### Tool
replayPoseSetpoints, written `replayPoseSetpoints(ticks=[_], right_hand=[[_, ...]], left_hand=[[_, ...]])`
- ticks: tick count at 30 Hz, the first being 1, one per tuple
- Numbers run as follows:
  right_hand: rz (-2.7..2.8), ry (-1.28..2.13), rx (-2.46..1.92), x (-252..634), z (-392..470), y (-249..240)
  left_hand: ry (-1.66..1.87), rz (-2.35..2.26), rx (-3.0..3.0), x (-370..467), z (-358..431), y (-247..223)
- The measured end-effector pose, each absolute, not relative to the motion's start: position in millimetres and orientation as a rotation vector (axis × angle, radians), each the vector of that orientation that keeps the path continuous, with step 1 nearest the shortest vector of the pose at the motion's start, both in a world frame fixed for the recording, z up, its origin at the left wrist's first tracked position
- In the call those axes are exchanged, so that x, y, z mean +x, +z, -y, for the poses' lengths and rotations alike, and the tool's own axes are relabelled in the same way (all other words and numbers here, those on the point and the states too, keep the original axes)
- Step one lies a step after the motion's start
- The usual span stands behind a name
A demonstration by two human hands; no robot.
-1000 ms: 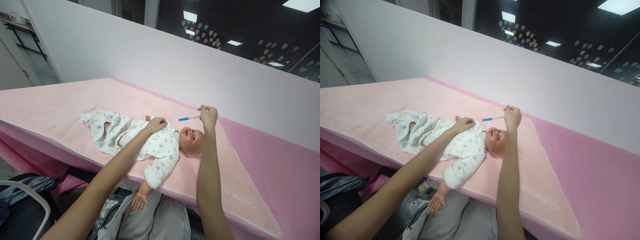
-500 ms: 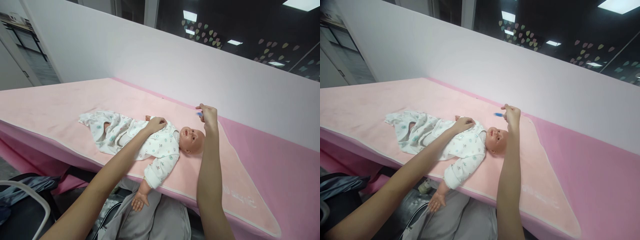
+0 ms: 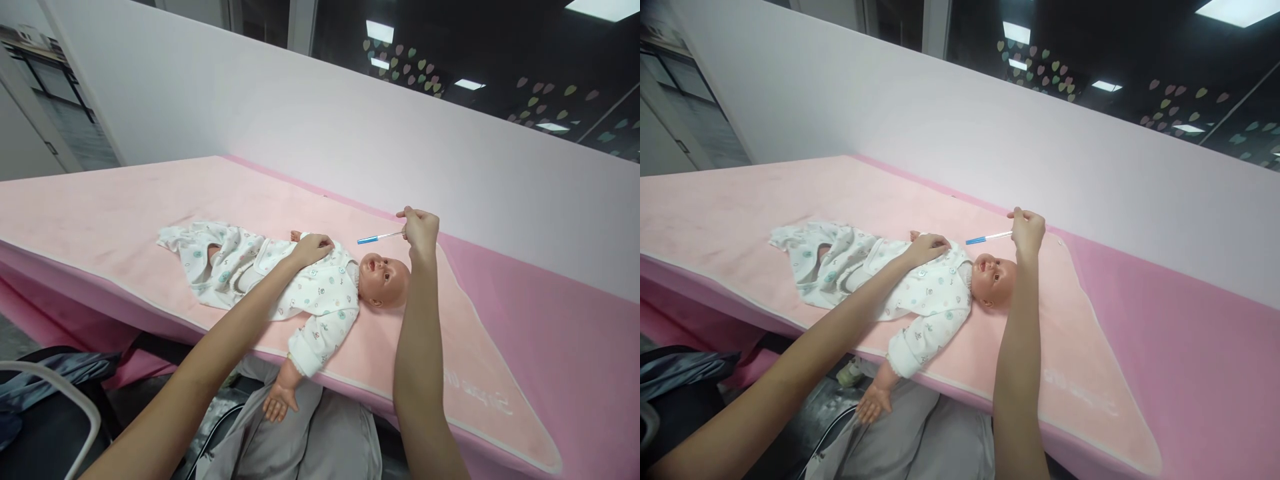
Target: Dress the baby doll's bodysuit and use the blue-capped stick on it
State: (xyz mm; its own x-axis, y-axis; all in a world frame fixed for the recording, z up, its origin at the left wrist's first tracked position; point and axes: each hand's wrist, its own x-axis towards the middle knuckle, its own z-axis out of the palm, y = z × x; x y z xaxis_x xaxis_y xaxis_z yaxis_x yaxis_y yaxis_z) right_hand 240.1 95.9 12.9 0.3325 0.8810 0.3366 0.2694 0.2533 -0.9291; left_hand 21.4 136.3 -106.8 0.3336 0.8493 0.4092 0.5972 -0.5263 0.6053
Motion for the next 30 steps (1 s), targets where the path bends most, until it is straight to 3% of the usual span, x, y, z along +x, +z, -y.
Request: replayPoseSetpoints(ticks=[30], right_hand=[[1.149,0.674,-1.199,236.5,-94.4,13.9]], left_hand=[[1.017,-1.279,2.251,21.4,-137.4,-107.7]])
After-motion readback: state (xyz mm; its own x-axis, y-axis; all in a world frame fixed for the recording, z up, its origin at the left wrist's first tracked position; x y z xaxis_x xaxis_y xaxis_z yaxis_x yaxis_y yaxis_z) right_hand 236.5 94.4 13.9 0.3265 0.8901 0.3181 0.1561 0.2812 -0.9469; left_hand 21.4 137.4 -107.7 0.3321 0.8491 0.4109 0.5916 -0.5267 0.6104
